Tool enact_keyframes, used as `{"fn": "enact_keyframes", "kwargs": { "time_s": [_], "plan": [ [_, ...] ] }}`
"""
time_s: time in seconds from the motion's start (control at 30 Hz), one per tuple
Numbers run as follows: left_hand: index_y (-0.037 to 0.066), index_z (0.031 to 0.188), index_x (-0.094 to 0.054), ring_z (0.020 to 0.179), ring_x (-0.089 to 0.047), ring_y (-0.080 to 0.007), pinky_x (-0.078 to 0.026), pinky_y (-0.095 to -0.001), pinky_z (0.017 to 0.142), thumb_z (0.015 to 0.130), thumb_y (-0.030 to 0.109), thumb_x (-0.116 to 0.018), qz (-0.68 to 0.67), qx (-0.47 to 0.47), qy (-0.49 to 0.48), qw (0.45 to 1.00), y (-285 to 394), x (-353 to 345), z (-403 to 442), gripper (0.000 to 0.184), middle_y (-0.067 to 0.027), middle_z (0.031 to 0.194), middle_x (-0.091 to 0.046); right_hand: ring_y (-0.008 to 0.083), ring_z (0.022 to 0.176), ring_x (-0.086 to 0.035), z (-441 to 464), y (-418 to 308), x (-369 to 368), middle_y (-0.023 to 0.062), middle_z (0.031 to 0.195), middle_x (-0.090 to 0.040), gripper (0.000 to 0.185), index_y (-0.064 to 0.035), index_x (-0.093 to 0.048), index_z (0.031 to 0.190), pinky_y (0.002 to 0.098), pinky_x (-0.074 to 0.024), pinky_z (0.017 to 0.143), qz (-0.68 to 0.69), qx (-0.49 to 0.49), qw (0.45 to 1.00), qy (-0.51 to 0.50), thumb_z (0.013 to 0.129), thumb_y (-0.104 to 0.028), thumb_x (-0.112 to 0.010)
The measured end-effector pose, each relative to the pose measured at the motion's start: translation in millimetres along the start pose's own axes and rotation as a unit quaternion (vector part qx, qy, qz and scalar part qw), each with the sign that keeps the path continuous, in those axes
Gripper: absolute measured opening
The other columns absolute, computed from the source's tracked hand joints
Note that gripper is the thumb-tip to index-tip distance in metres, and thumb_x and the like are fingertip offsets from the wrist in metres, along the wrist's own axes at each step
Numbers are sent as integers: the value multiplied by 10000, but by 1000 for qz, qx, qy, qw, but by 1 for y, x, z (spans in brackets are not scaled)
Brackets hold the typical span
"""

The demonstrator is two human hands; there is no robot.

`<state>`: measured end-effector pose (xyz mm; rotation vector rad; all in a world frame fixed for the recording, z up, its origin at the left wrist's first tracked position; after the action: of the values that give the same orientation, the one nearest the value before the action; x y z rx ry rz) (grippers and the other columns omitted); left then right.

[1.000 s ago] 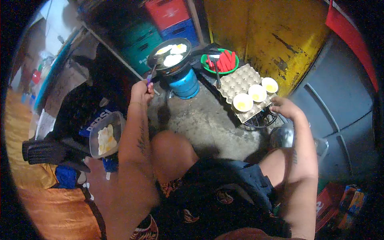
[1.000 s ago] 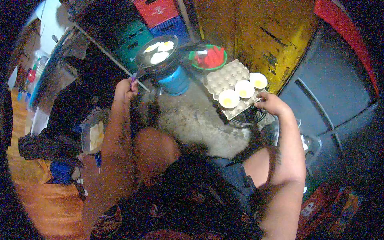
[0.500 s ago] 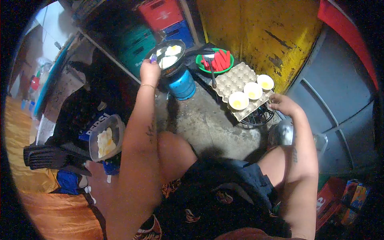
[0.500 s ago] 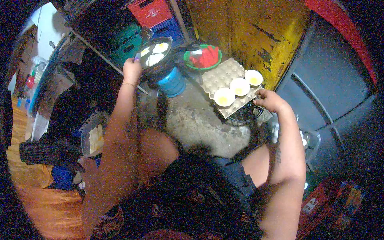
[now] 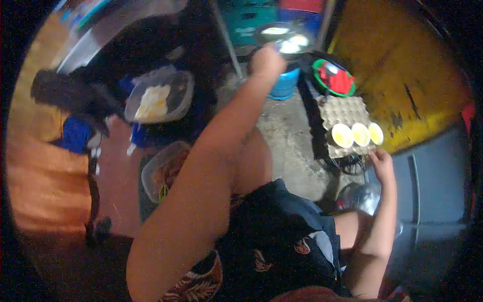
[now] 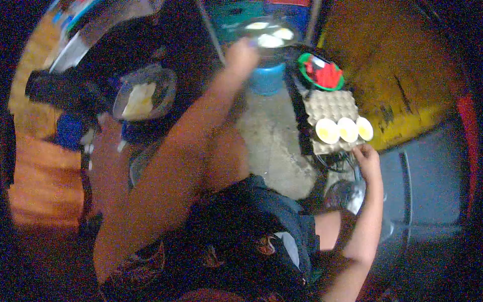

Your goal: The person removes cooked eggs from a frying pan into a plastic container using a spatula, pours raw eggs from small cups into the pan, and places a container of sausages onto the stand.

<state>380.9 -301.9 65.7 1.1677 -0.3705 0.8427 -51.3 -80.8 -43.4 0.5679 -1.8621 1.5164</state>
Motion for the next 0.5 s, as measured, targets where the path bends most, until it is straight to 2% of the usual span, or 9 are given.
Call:
{"fn": "enact_keyframes", "kwargs": {
  "time_s": [0.1,0.17,0.27,0.3,0.37,0.4,0.43,0.47,0.5],
  "plan": [
    [10,951,-651,959,-627,-428,-503,-478,835,789,131,-606,-125,40,25,991,-6,8,7,207,-267,988,-654,109,756,-575,6,-43,-31,20,833,-654,151,-14,-660,936,263,-470,693,75,6,997,-9,869,-150,-673],
    [-8,932,-655,996,-606,-446,-487,-468,861,816,137,-595,-197,66,5,978,-12,8,12,196,-282,1007,-644,76,756,-549,11,-100,-65,20,860,-638,101,-21,-642,876,228,-459,684,98,105,989,-37,903,-117,-626],
    [43,745,-577,463,-497,-179,-329,-343,377,913,189,-580,-491,143,-125,850,-31,-8,6,223,-83,658,-562,133,881,-612,35,-155,-147,37,993,-645,132,-36,-633,994,310,-513,757,210,91,960,-158,907,-134,-616],
    [60,719,-557,402,-414,-121,-254,-305,337,918,203,-590,-545,249,-132,790,-25,7,-12,247,-34,598,-505,155,912,-629,37,-187,-176,44,1037,-646,184,-41,-619,1060,340,-527,777,238,109,946,-191,908,-144,-614],
    [67,729,-569,392,-406,-130,-270,-309,338,908,216,-615,-608,190,-135,758,-41,-7,-6,237,-18,561,-489,112,942,-604,31,-251,-230,35,1043,-639,268,-45,-603,1137,268,-505,794,305,-4,912,-275,911,-188,-621],
    [68,731,-568,393,-408,-121,-275,-300,342,891,190,-619,-635,203,-143,732,-42,-5,-8,208,-10,546,-482,169,980,-609,31,-279,-262,51,1098,-631,318,-60,-565,1186,339,-511,828,349,-3,874,-337,915,-218,-619],
    [86,701,-555,388,-411,-110,-273,-293,339,868,173,-619,-603,168,-139,767,-41,7,-11,199,-3,551,-481,225,1017,-614,37,-300,-290,68,1153,-622,370,-76,-527,1234,410,-518,862,391,-5,831,-397,919,-247,-618],
    [69,716,-578,421,-460,-134,-323,-317,368,845,156,-622,-580,163,-139,786,-42,12,-11,161,-24,571,-515,250,1038,-597,76,-286,-348,68,1182,-611,433,-74,-464,1308,406,-510,875,278,146,866,-390,928,-232,-598],
    [52,732,-600,454,-508,-158,-372,-340,396,822,139,-624,-559,160,-139,802,-44,15,-11,127,-45,591,-549,275,1054,-582,90,-293,-382,81,1213,-585,485,-81,-431,1341,426,-504,882,265,138,858,-417,924,-264,-598]
  ]
}}
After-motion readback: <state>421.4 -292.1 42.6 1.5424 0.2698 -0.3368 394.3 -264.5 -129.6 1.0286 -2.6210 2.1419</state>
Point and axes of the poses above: each hand's wrist, its own z-axis towards the middle knuckle, its own x-axis out of the back of the hand, y = z × x, the point moved 6 cm from there along z, towards the middle knuckle
